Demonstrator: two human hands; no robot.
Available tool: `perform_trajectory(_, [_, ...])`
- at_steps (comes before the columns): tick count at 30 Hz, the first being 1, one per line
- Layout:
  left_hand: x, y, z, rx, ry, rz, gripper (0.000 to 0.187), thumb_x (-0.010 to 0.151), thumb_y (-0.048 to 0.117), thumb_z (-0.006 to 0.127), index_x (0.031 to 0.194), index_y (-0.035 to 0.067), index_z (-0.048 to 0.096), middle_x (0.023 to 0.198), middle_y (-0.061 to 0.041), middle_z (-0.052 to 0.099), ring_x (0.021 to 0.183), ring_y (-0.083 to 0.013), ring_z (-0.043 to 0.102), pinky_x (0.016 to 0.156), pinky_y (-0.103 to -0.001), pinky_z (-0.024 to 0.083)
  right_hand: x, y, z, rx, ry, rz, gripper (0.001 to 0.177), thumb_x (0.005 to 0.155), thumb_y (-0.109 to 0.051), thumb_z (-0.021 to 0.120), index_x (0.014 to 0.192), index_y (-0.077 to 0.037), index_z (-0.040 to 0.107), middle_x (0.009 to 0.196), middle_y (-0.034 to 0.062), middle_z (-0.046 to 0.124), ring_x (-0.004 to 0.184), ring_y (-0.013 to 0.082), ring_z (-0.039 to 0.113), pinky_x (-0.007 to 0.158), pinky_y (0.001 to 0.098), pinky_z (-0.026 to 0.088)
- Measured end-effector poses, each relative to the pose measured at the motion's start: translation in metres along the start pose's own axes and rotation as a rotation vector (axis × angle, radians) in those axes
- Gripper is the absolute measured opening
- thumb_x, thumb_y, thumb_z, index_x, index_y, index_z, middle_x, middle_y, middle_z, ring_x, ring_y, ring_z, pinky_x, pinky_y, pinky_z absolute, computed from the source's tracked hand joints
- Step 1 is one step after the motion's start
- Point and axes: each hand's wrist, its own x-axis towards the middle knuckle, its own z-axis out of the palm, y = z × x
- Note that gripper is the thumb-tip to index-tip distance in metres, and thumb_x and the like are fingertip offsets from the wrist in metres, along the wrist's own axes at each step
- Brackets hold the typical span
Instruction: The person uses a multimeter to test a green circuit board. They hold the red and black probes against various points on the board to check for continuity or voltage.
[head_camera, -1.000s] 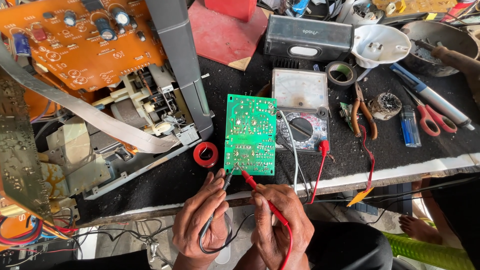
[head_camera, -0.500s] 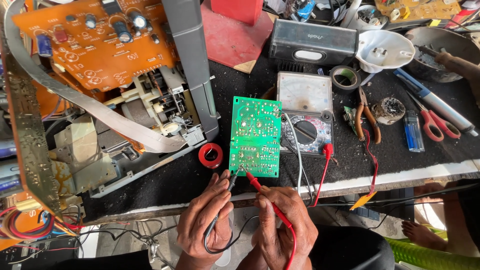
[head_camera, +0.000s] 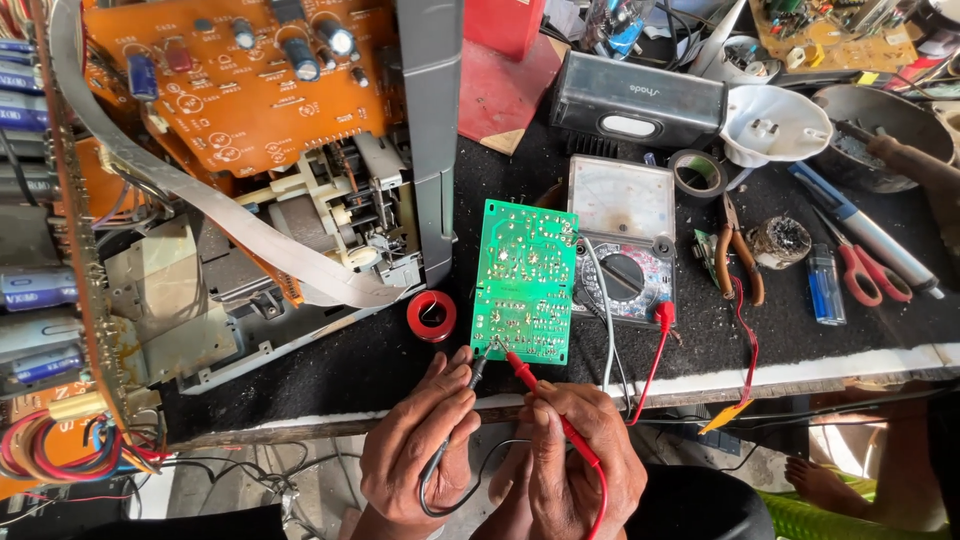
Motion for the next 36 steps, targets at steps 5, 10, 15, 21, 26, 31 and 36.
perform_trajectory(5, [0.001,-0.001,-0.002,0.001,0.007,-0.004,0.019,0.101,0.011,0.057,0.108,-0.005,0.066,0.104,-0.022,0.073,0.1,-0.0341,0.082,0.094,-0.042,0.071,0.002,-0.018,0.007,-0.025,0.041,0.133,0.013,0.094,-0.012,0.064,0.091,0.0,0.071,0.084,0.0135,0.073,0.075,0.0181,0.071,0.072,0.0228,0.056])
perform_trajectory(10, [-0.003,-0.003,-0.005,-0.013,-0.004,-0.044,0.017,0.1,0.01,0.058,0.107,-0.003,0.066,0.105,-0.021,0.074,0.102,-0.0339,0.082,0.096,-0.043,0.07,0.002,-0.024,0.013,-0.034,0.113,0.233,0.015,0.094,-0.011,0.064,0.088,0.001,0.07,0.081,0.0159,0.073,0.072,0.0174,0.071,0.065,0.0203,0.057])
perform_trajectory(15, [-0.025,-0.008,-0.01,-0.081,-0.123,-0.118,0.024,0.098,0.003,0.064,0.121,-0.002,0.061,0.123,-0.022,0.07,0.119,-0.0381,0.076,0.113,-0.05,0.059,0.0,-0.002,0.006,-0.089,0.037,0.027,0.014,0.095,-0.011,0.061,0.095,0.0,0.069,0.079,0.0133,0.072,0.069,0.0177,0.07,0.07,0.0218,0.057])
perform_trajectory(21, [-0.013,-0.003,-0.01,-0.053,-0.082,-0.126,0.021,0.093,0.007,0.072,0.111,-0.001,0.065,0.116,-0.019,0.071,0.113,-0.0352,0.078,0.108,-0.049,0.063,-0.001,-0.006,0.008,-0.114,0.002,0.077,0.013,0.096,-0.013,0.061,0.096,-0.003,0.069,0.082,0.0125,0.072,0.071,0.016,0.073,0.07,0.0212,0.059])
perform_trajectory(26, [-0.01,0.002,-0.008,-0.071,-0.087,-0.188,0.022,0.093,0.008,0.071,0.112,-0.002,0.065,0.115,-0.021,0.072,0.114,-0.0361,0.078,0.109,-0.049,0.063,-0.004,-0.002,0.006,-0.134,-0.002,0.091,0.011,0.097,-0.014,0.061,0.096,-0.005,0.069,0.086,0.0109,0.072,0.067,0.0139,0.074,0.066,0.0194,0.06])
perform_trajectory(31, [-0.013,-0.002,-0.008,-0.068,-0.063,-0.125,0.018,0.095,0.005,0.067,0.112,-0.002,0.064,0.114,-0.022,0.071,0.112,-0.037,0.078,0.106,-0.05,0.065,-0.004,-0.004,0.007,-0.135,-0.016,0.125,0.012,0.096,-0.014,0.061,0.095,-0.005,0.069,0.087,0.0108,0.072,0.064,0.0134,0.075,0.064,0.0188,0.061])
perform_trajectory(36, [-0.013,-0.002,-0.009,-0.071,-0.076,-0.17,0.022,0.092,0.006,0.069,0.112,-0.001,0.064,0.115,-0.021,0.071,0.113,-0.0374,0.078,0.107,-0.05,0.064,-0.003,-0.001,0.007,-0.131,-0.027,0.051,0.01,0.096,-0.011,0.061,0.097,-0.005,0.068,0.085,0.0115,0.071,0.064,0.0123,0.073,0.063,0.0173,0.06])
